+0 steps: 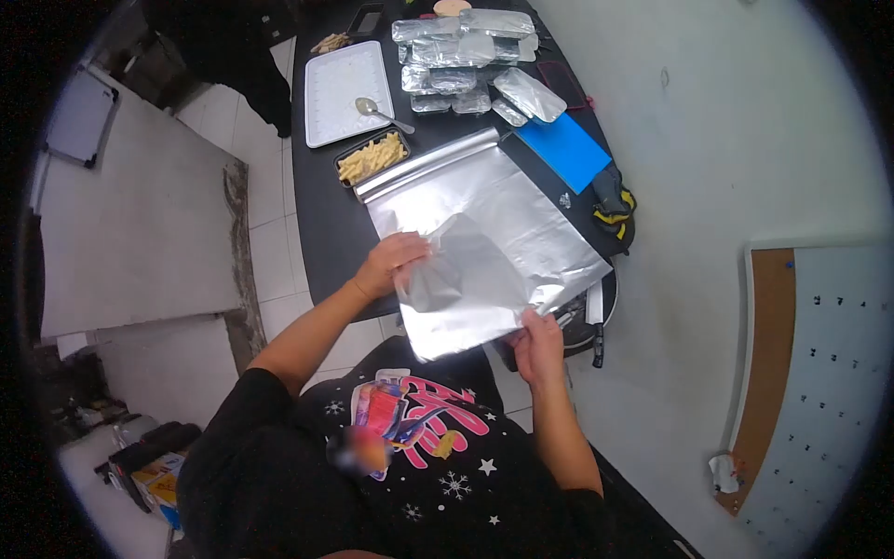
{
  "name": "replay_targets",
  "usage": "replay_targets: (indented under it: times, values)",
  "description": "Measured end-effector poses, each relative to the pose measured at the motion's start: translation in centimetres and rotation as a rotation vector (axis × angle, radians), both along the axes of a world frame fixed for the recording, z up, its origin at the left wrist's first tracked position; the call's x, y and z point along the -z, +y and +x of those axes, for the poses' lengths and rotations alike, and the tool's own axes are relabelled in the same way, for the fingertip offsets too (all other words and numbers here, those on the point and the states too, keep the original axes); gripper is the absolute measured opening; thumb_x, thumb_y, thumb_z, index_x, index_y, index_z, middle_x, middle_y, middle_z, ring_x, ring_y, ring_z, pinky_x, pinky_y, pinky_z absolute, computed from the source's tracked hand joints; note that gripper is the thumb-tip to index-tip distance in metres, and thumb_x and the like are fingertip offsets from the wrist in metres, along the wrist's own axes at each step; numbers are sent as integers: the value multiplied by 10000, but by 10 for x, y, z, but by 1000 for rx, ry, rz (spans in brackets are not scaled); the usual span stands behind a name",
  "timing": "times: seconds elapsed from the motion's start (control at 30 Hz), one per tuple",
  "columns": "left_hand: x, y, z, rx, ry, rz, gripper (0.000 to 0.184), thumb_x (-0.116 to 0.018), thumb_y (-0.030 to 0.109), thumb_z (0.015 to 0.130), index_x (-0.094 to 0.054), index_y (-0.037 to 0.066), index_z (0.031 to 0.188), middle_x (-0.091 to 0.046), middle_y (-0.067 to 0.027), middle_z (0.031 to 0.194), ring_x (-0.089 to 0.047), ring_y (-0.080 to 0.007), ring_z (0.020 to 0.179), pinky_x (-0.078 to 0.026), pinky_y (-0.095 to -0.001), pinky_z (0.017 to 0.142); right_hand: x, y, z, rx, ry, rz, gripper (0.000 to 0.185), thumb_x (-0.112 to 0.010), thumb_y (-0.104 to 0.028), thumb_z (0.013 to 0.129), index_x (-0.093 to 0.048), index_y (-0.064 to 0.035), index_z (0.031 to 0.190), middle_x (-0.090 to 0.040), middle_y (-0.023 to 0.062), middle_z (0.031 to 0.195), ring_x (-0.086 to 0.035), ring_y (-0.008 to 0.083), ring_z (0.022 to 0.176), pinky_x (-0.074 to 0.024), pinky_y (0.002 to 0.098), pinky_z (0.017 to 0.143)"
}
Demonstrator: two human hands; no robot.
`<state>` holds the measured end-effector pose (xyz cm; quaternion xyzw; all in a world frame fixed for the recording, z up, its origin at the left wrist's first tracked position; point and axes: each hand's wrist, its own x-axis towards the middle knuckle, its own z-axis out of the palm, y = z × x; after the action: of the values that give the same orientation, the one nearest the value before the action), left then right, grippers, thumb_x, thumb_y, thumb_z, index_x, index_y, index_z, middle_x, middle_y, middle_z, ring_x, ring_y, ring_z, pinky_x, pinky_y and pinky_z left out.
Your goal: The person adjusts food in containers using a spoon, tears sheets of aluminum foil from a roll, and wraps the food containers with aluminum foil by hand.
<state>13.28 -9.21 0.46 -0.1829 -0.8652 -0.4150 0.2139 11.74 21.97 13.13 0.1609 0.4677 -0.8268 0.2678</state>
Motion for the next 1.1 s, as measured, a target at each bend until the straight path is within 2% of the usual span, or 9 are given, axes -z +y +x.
replay_targets:
  times: [0.13, 0.23, 0.37, 0.57, 0.7, 0.83, 0.93, 1.0, 1.1]
  values:
    - [-23, -9, 17, -27, -175, 148, 318, -643, 29, 797, -678, 95, 1106, -636, -139, 1143, -581, -314, 1100, -453, -366, 973, 1, 49, -27, -792, 637, 803, 601, -757, -54, 723, -462, -9, 1244, -621, 146, 1113, -639, 222, 952, -505, 320, 787]
    - [-11, -20, 27, -6, -277, 128, 362, -615, -8, 811, -669, 121, 1146, -622, -144, 1168, -572, -314, 1119, -428, -354, 1012, 71, 74, -89, -600, 978, 1049, 754, -804, -62, 645, -446, -8, 1307, -582, 171, 1192, -576, 323, 1090, -478, 347, 869]
    - [13, -20, 30, -46, -347, 160, 383, -579, -66, 816, -675, 126, 1133, -614, -149, 1162, -570, -305, 1116, -438, -334, 1002, 104, 30, -187, -407, 1177, 955, 573, -694, -215, 795, -501, -50, 1308, -536, 193, 1294, -485, 364, 1219, -368, 416, 1018]
    - [-16, -5, 36, -121, -459, -30, 366, -600, 24, 817, -659, 140, 1159, -590, -115, 1237, -513, -316, 1203, -383, -363, 1057, 114, -1, -269, -930, 1862, 776, 341, -690, -269, 800, -665, -170, 1125, -586, 58, 1276, -495, 327, 1214, -392, 416, 984]
    - [-3, -6, 42, -144, -443, -200, 377, -594, 126, 819, -639, 129, 1193, -578, -96, 1284, -486, -312, 1249, -346, -376, 1088, 138, 6, -260, -909, 1745, 786, 159, -730, -114, 737, -710, -136, 893, -688, -15, 1073, -569, 268, 1056, -457, 380, 852]
    - [-8, -5, 52, -154, -546, 150, 392, -697, 184, 725, -660, 104, 1107, -651, -132, 1113, -583, -329, 1102, -441, -388, 970, 109, 17, -230, -974, 1336, 704, 159, -673, -23, 765, -710, -94, 904, -708, 11, 1000, -582, 219, 846, -472, 311, 747]
    - [-11, 3, 51, -229, -602, -109, 324, -685, 172, 776, -668, 65, 1081, -684, -115, 1024, -644, -277, 972, -484, -353, 882, 106, 34, -216, -989, 1158, 641, 177, -684, -34, 768, -719, -93, 931, -711, 19, 992, -593, 209, 810, -477, 299, 740]
    - [-20, 16, 51, -514, -930, 537, 252, -644, 248, 893, -683, 3, 934, -692, -77, 932, -614, -115, 894, -477, -276, 834, 108, 38, -203, -897, 1030, 683, 163, -702, -77, 791, -714, -69, 954, -717, 54, 942, -599, 166, 750, -484, 282, 721]
    - [-5, 16, 51, -601, -926, 553, 285, -645, 260, 898, -680, -20, 863, -707, -73, 910, -595, -87, 819, -485, -264, 729, 128, 35, -202, -879, 826, 736, 167, -678, -183, 860, -696, -27, 918, -673, 26, 764, -557, 97, 639, -473, 262, 640]
